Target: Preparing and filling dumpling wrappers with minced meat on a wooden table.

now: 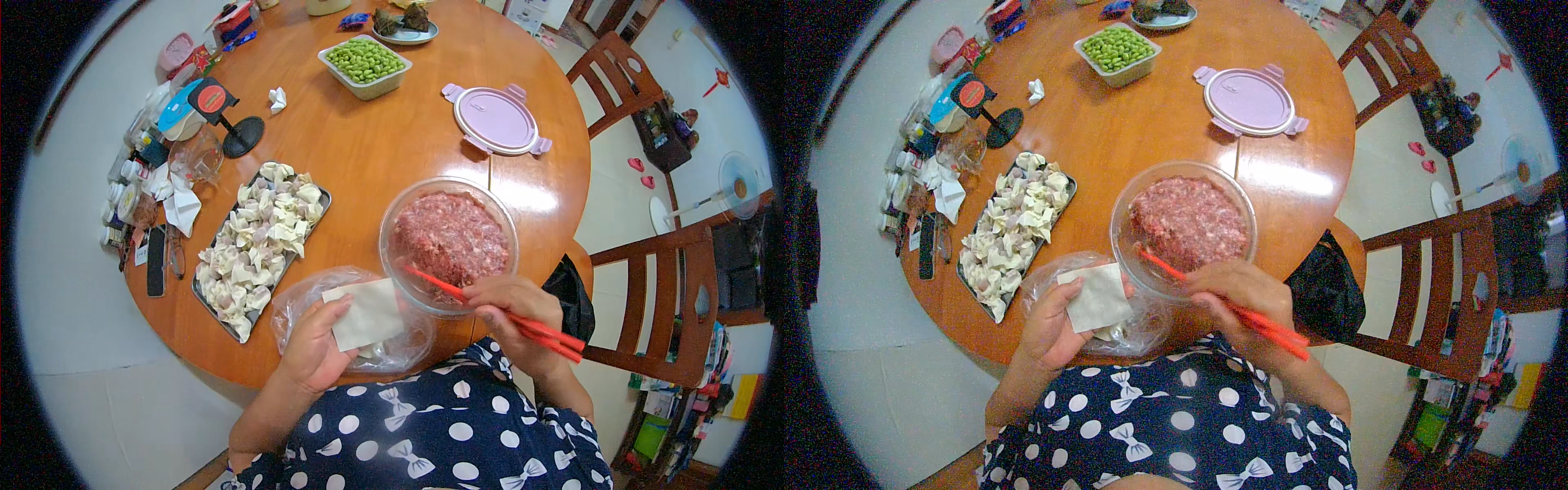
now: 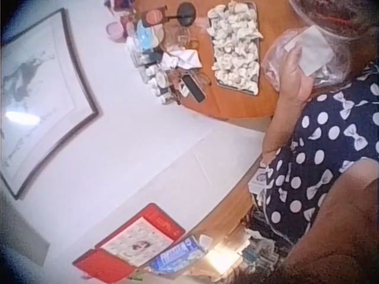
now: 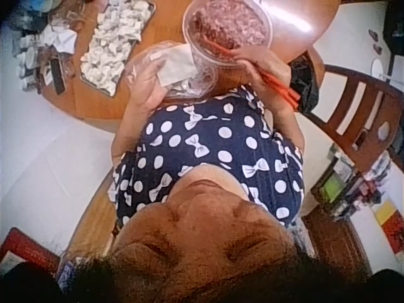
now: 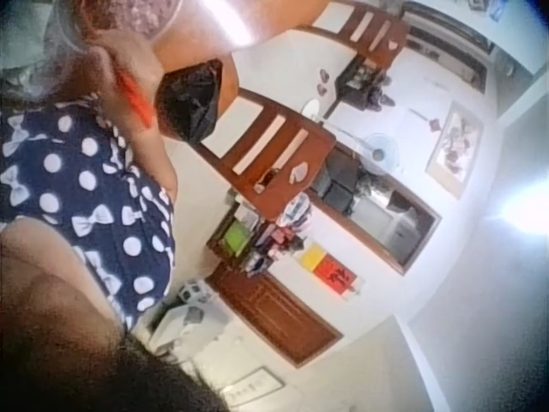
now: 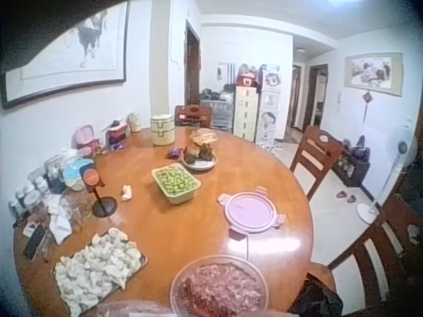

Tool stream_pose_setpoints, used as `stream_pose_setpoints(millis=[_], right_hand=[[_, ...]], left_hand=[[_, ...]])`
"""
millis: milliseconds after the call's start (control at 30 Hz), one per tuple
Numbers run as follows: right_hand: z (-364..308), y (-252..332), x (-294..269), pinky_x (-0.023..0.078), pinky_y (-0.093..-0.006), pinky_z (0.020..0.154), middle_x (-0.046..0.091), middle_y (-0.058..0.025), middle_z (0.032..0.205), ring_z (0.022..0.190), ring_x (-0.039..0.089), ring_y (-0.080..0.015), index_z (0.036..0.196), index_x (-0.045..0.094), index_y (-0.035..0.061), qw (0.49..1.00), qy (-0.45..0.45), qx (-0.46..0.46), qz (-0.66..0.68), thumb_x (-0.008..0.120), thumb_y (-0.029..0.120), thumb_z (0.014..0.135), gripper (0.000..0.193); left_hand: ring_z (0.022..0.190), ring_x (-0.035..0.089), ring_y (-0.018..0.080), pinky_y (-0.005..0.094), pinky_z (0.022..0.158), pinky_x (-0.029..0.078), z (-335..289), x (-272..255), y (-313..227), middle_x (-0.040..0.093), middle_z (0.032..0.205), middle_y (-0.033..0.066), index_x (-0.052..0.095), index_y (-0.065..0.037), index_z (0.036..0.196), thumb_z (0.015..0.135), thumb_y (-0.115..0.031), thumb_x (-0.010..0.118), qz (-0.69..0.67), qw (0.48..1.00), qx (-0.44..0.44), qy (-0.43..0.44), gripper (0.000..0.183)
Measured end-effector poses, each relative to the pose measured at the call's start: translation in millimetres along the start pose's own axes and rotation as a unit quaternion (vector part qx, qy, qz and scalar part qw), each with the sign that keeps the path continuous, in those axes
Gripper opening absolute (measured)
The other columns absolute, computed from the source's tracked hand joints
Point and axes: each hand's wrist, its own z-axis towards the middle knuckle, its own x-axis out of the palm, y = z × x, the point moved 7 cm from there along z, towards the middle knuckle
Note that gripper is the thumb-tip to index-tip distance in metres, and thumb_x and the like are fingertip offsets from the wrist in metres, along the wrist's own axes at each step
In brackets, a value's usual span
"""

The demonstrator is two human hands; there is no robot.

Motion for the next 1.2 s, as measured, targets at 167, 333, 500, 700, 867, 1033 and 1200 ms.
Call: stream_pose_setpoints(millis=[167, 333, 500, 700, 867, 1033, 1200], right_hand=[[-5, -12, -22, 0.053, -0.0347, 0.082, 0.071, -0.0157, 0.093, 0.087, 0.068, -0.0251, 0.087, 0.069, -0.0023, 0.991, -0.047, 0.087, 0.088, 0.064, 0.000, 0.083, 0.007], [-12, -25, -35, 0.053, -0.0394, 0.084, 0.069, -0.0185, 0.092, 0.089, 0.067, -0.0273, 0.083, 0.067, -0.0032, 0.944, -0.134, 0.118, 0.277, 0.055, 0.007, 0.090, 0.017], [-9, -30, -10, 0.053, -0.0425, 0.085, 0.065, -0.0188, 0.094, 0.093, 0.064, -0.0292, 0.088, 0.063, -0.0026, 0.858, -0.092, 0.121, 0.490, 0.056, 0.017, 0.095, 0.022], [-13, -38, 7, 0.051, -0.0419, 0.088, 0.064, -0.0191, 0.095, 0.094, 0.063, -0.0286, 0.088, 0.061, -0.0017, 0.840, -0.103, 0.196, 0.496, 0.055, 0.014, 0.095, 0.019], [-17, -40, -6, 0.051, -0.0408, 0.087, 0.065, -0.0193, 0.095, 0.093, 0.064, -0.0278, 0.083, 0.061, -0.0017, 0.886, -0.111, 0.180, 0.413, 0.053, 0.008, 0.093, 0.016], [-16, -35, -13, 0.051, -0.0406, 0.086, 0.066, -0.0188, 0.093, 0.092, 0.064, -0.0275, 0.081, 0.062, -0.0024, 0.923, -0.095, 0.151, 0.342, 0.055, 0.009, 0.091, 0.016], [-14, -17, -11, 0.051, -0.0406, 0.084, 0.066, -0.0190, 0.092, 0.090, 0.064, -0.0282, 0.082, 0.063, -0.0031, 0.940, -0.090, 0.092, 0.316, 0.058, 0.010, 0.088, 0.015]], left_hand=[[0.124, 0.050, 0.0388, 0.0522, 0.106, 0.039, -1, -9, 0, 0.050, 0.133, 0.0250, 0.039, 0.004, 0.136, 0.095, -0.021, 0.045, -0.038, 0.999, 0.000, -0.017, 0.049], [0.123, 0.051, 0.0382, 0.0523, 0.106, 0.039, -4, 1, -15, 0.051, 0.133, 0.0253, 0.042, 0.006, 0.134, 0.097, -0.028, 0.046, 0.004, 0.999, 0.038, -0.021, 0.050], [0.126, 0.049, 0.0351, 0.0496, 0.108, 0.037, 1, 28, -14, 0.049, 0.136, 0.0230, 0.041, 0.004, 0.136, 0.100, -0.030, 0.041, -0.038, 0.998, 0.002, 0.054, 0.050], [0.131, 0.043, 0.0354, 0.0486, 0.112, 0.032, -3, 50, -10, 0.046, 0.139, 0.0233, 0.037, 0.004, 0.139, 0.103, -0.032, 0.032, -0.127, 0.984, -0.041, 0.118, 0.052], [0.131, 0.043, 0.0369, 0.0491, 0.112, 0.032, -1, 40, -12, 0.048, 0.136, 0.0243, 0.040, 0.004, 0.137, 0.104, -0.030, 0.029, -0.111, 0.989, -0.024, 0.100, 0.049], [0.131, 0.043, 0.0373, 0.0488, 0.111, 0.034, -1, 41, -14, 0.051, 0.133, 0.0244, 0.042, 0.004, 0.134, 0.104, -0.030, 0.029, -0.097, 0.989, 0.003, 0.108, 0.048], [0.122, 0.051, 0.0349, 0.0476, 0.108, 0.038, 1, 38, -15, 0.059, 0.120, 0.0221, 0.048, 0.004, 0.127, 0.103, -0.033, 0.031, -0.083, 0.995, 0.011, 0.050, 0.046]])
